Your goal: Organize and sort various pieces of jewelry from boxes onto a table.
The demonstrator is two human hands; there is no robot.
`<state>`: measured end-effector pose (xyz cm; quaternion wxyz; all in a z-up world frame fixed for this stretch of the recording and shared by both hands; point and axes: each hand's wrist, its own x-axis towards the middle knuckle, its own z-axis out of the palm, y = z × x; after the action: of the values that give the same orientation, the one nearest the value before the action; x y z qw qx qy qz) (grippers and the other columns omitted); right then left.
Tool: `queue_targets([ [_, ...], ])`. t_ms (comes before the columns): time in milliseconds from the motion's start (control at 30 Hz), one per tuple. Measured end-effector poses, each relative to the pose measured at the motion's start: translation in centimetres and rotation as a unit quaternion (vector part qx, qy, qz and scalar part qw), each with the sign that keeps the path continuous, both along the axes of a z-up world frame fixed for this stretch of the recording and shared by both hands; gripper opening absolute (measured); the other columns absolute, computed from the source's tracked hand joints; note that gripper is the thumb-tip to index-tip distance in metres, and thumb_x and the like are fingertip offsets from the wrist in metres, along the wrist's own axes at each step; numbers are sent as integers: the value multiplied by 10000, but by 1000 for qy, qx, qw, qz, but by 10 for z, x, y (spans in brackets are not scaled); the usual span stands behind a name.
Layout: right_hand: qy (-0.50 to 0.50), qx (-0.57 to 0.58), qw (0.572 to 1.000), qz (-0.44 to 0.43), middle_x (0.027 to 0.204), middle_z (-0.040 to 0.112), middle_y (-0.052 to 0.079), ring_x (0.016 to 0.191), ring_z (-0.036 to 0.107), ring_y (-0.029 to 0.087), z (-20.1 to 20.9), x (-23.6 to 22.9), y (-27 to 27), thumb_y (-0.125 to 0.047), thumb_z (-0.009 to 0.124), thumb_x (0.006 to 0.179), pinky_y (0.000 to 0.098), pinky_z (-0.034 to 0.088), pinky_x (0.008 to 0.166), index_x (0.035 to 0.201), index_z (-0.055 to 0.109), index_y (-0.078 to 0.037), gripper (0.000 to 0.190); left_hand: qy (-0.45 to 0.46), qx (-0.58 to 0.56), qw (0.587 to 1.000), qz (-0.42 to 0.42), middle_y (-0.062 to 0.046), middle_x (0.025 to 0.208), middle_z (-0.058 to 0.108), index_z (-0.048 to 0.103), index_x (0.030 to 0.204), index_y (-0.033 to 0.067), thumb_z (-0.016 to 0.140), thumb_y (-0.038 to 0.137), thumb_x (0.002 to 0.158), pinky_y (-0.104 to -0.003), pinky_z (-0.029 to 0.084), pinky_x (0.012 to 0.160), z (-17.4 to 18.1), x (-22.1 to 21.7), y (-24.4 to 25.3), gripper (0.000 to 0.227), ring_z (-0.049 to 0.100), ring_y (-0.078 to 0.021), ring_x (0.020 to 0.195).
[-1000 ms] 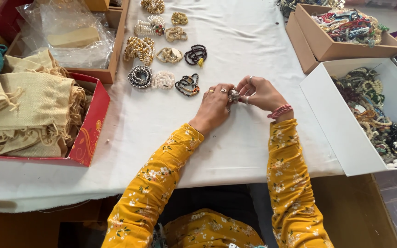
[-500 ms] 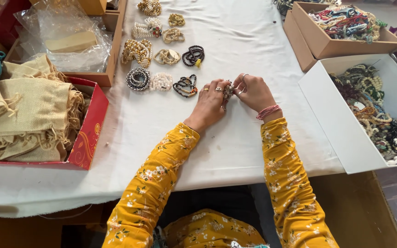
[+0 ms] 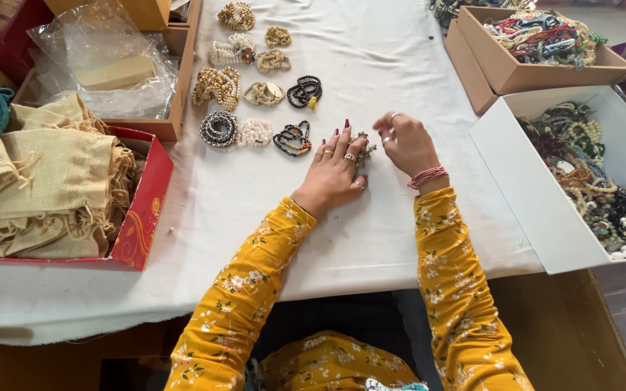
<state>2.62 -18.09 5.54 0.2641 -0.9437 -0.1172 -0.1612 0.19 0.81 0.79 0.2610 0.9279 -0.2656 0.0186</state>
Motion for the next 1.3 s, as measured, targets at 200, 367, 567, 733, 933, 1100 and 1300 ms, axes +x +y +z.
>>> queue_targets([
  [200,-10,198,959,204,1539,517,220,1408,526,325,-22,14,13,-405,502,1103,364,423,1167,1530,432,-5,589,-31,2,1000,0,-244,1668,131,97,1633,93,619,399,863,-535,121,1246,-10,4,-2,980,146,-432,1540],
  [367,142,141,963,180,1618,400,200,1490,384,310,-32,6,38,-693,309,1006,376,264,1235,1606,281,-37,889,-3,-65,998,-27,-275,1653,53,-20,1567,-13,696,415,777,-508,78,1251,-25,26,-2,1148,60,-436,1562],
  [567,228,267,916,194,1621,386,170,1501,359,300,-9,-8,41,-824,229,903,379,262,1220,1621,250,-86,1031,223,-390,892,-59,-276,1655,71,-224,1584,80,632,358,747,-469,186,1256,22,7,8,1229,160,-403,1534],
  [733,200,335,901,190,1612,402,190,1532,330,282,-16,6,24,-838,153,912,401,202,1239,1618,302,-60,1061,264,-532,803,-55,-240,1706,-70,-228,1625,134,530,413,847,-461,104,1260,-8,29,7,1121,12,-330,1581],
  [933,194,304,908,212,1607,469,168,1507,401,290,-25,17,17,-737,355,1002,415,278,1259,1531,458,-42,880,238,-601,763,-25,-209,1716,54,-87,1645,136,466,557,885,-478,124,1221,-15,47,12,1031,263,-333,1546],
  [1100,-10,-91,979,182,1485,480,247,1379,428,436,-19,-16,56,-440,825,823,492,359,1129,1417,608,-243,663,105,-692,713,45,-195,1548,406,214,1592,109,570,695,871,-445,336,1114,9,57,44,995,431,-295,1358],
  [1300,3,-32,987,155,1542,447,264,1341,512,416,-34,-11,61,-350,706,927,462,406,1127,1354,665,-252,441,-74,-681,720,113,-161,1249,615,408,1502,63,535,553,1059,-371,457,1034,-15,82,74,673,577,-245,1110],
])
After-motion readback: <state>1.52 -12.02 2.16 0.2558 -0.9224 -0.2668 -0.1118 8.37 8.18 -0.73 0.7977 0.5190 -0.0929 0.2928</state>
